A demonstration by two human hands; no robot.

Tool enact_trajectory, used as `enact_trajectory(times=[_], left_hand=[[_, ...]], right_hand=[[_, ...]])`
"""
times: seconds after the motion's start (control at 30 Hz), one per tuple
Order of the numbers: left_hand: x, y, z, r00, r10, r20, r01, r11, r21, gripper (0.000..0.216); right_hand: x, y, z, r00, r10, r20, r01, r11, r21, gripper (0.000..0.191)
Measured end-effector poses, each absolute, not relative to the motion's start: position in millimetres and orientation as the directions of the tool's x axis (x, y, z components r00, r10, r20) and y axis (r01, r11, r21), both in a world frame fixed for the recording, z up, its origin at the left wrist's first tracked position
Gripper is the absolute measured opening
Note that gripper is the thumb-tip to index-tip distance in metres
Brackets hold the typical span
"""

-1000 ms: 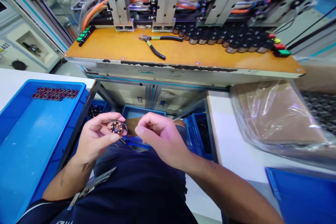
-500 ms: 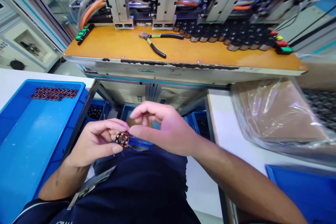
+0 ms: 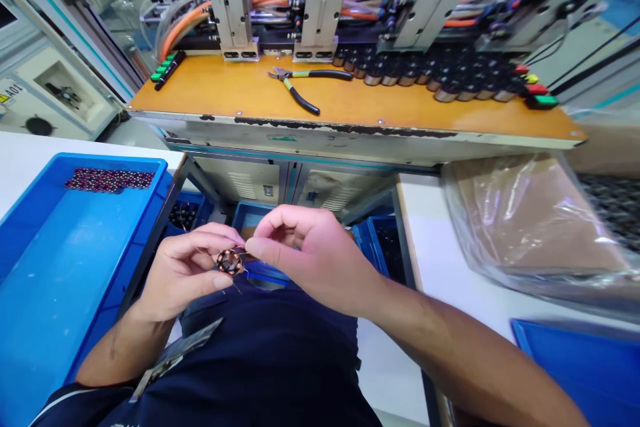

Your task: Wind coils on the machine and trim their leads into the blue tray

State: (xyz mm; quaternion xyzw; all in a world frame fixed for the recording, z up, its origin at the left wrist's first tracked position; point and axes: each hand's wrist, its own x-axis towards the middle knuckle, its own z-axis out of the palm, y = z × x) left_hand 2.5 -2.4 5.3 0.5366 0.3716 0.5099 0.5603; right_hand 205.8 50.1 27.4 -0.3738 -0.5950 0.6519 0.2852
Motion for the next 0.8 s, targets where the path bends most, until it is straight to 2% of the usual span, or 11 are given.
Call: enact_trajectory(times=[0.1, 0.2, 0.43, 0.6, 0.7, 0.8], left_hand=[[4.7, -2.2, 5.6, 0.167, 0.965, 0.2, -0.148, -0.176, 0.973, 0.038], [5.4, -3.0, 5.9, 0.169, 0.964, 0.205, -0.137, -0.183, 0.973, 0.04], [-2.5, -5.6, 7.7, 0.217, 0.96, 0.174, -0.176, -0.137, 0.975, 0.041], [-1.4, -5.5, 11.9, 0.237, 0.962, 0.137, -0.146, -0.104, 0.984, 0.036], [-1.3, -5.5, 12.8, 0.246, 0.963, 0.111, -0.145, -0.077, 0.986, 0.035], [-2.9, -5.6, 11.2, 0.261, 0.959, 0.113, -0.161, -0.072, 0.984, 0.038]], right_hand=[[205.4, 45.2, 32.2, -0.632, 0.715, -0.3, 0.1, -0.309, -0.946, 0.025], [204.6, 41.0, 34.7, -0.662, 0.672, -0.332, 0.096, -0.362, -0.927, 0.026], [215.9, 50.1, 29.4, -0.685, 0.68, -0.263, 0.073, -0.294, -0.953, 0.022], [205.5, 56.0, 38.2, -0.715, 0.61, -0.34, 0.106, -0.387, -0.916, 0.029], [200.3, 55.7, 44.1, -0.706, 0.595, -0.385, 0.19, -0.365, -0.912, 0.023], [201.1, 54.5, 46.0, -0.724, 0.603, -0.334, 0.214, -0.265, -0.94, 0.013]])
